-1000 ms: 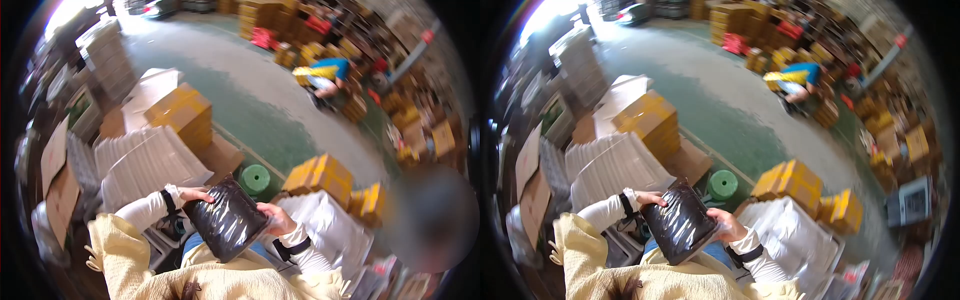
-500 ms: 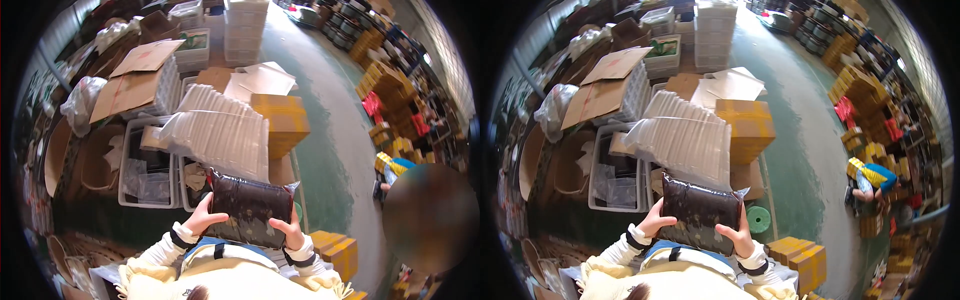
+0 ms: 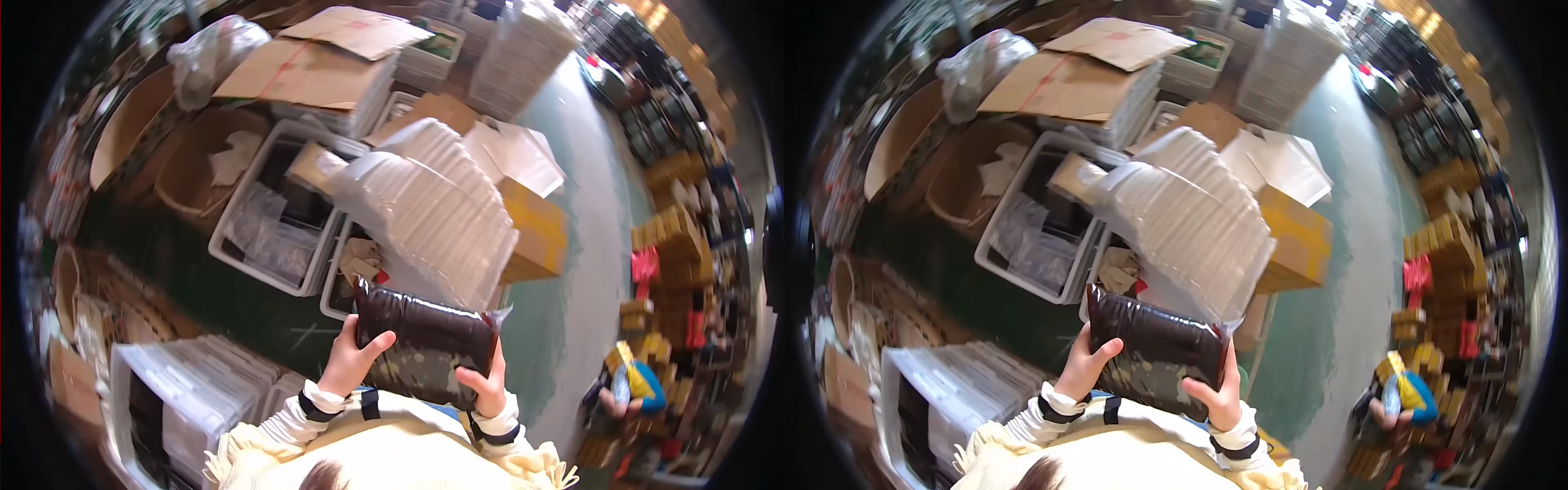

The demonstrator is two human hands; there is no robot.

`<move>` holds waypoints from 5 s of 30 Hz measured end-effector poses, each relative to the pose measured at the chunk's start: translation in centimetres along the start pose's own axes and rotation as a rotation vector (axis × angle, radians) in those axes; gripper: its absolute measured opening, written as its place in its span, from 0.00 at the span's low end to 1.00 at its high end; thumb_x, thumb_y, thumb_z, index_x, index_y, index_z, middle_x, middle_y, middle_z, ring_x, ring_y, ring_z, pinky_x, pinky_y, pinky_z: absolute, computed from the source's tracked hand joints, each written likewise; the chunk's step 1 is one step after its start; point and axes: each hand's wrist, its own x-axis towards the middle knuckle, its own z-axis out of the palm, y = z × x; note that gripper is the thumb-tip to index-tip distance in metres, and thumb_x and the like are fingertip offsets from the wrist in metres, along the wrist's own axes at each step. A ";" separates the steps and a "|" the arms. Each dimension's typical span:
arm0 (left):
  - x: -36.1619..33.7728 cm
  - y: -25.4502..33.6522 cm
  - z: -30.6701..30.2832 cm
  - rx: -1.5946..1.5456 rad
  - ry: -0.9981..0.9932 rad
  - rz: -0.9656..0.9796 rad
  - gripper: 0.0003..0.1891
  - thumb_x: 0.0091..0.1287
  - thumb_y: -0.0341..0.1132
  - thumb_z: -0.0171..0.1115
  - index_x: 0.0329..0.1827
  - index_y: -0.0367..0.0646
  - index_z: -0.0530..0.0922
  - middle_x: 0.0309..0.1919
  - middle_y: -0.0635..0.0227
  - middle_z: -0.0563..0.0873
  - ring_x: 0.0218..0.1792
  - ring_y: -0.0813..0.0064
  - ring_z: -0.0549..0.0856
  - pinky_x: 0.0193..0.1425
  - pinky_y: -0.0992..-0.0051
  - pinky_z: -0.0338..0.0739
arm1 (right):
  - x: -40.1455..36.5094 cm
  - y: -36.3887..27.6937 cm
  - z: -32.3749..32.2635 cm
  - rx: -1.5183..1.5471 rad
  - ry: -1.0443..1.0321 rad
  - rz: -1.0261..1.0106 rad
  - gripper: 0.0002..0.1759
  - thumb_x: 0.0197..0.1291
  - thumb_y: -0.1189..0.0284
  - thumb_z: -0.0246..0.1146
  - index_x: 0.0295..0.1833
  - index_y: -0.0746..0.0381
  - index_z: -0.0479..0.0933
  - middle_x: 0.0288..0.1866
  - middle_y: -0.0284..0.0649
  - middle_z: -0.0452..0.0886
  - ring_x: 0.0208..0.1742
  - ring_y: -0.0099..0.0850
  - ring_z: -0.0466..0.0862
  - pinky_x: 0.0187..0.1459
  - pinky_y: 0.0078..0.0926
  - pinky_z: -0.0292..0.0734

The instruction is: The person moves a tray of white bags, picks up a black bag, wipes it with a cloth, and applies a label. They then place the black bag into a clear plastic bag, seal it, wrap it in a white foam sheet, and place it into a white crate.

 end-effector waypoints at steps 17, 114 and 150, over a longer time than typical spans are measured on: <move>-8.7 -11.1 8.6 -0.013 0.605 -0.090 0.23 0.72 0.44 0.47 0.57 0.30 0.65 0.46 0.52 0.77 0.50 0.67 0.77 0.56 0.73 0.69 | 7.3 4.3 -8.4 0.029 -0.580 0.468 0.33 0.53 0.73 0.59 0.66 0.66 0.59 0.59 0.39 0.71 0.61 0.30 0.68 0.64 0.24 0.57; -13.2 -62.1 25.5 0.020 1.187 -0.200 0.44 0.46 0.47 0.75 0.57 0.32 0.58 0.49 0.44 0.78 0.51 0.50 0.79 0.54 0.66 0.72 | -2.2 46.6 -23.1 -0.944 -1.588 -1.327 0.35 0.55 0.59 0.62 0.63 0.70 0.64 0.61 0.64 0.65 0.64 0.57 0.65 0.63 0.54 0.58; -3.4 -55.8 11.5 0.681 0.052 -0.190 0.52 0.41 0.72 0.64 0.58 0.32 0.67 0.49 0.42 0.78 0.52 0.50 0.78 0.55 0.63 0.71 | 21.3 34.5 -0.8 -1.729 -0.457 -0.774 0.20 0.63 0.60 0.48 0.49 0.58 0.79 0.48 0.50 0.81 0.52 0.43 0.80 0.51 0.42 0.75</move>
